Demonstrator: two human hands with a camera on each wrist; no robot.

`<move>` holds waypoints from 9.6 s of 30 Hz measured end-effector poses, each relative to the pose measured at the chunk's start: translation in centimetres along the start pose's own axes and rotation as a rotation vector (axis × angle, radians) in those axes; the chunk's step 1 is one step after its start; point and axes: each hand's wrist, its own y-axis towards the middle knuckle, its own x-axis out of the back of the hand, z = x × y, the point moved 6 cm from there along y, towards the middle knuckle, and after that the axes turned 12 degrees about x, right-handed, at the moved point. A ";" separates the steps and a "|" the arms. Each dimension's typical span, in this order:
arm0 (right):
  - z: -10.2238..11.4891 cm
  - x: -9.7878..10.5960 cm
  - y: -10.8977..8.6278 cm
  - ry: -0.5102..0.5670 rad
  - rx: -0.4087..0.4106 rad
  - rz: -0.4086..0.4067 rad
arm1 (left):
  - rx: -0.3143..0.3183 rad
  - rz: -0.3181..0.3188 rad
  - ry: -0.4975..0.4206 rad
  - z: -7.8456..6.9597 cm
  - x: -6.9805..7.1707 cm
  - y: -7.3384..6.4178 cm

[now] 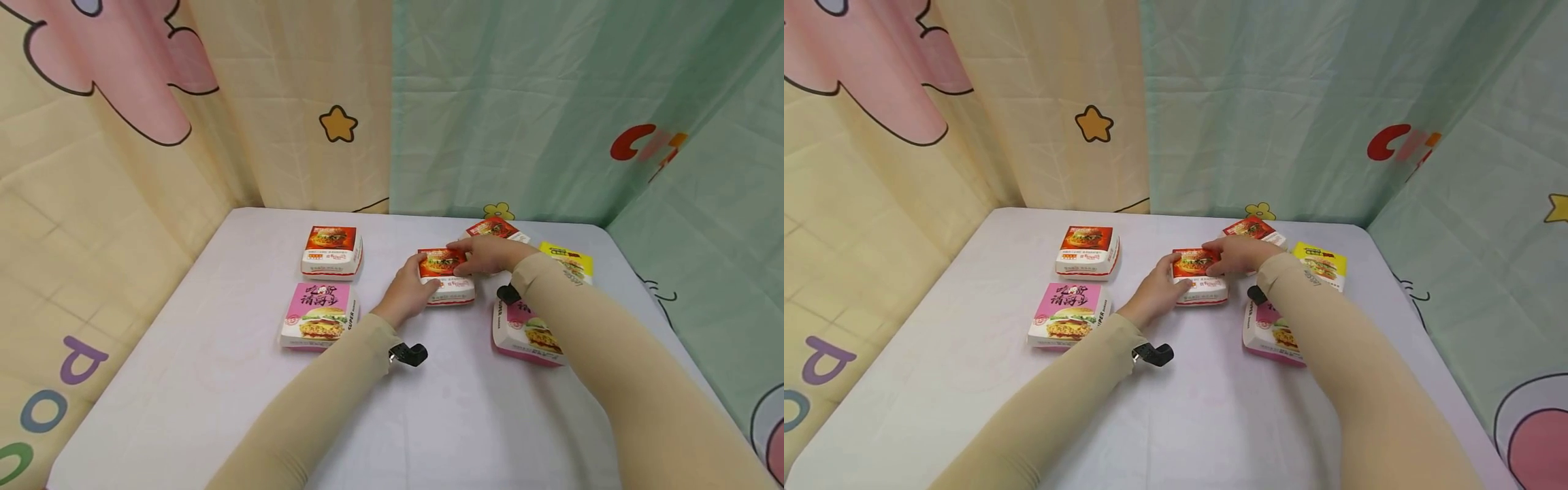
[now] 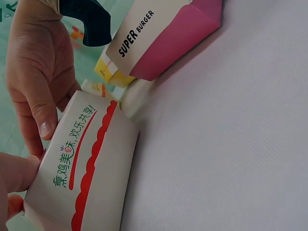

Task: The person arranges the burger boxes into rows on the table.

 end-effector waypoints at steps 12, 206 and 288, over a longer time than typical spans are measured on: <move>-0.3 -0.4 0.0 0.087 -0.030 0.023 | 0.031 0.000 0.013 0.2 -0.1 0.0; 4.8 -2.5 2.8 0.174 -0.025 -0.178 | 0.129 -0.308 -0.459 2.6 4.5 0.6; -5.2 -3.6 -16.4 0.067 -0.102 -0.233 | -0.334 0.158 0.364 -6.3 -9.8 -7.0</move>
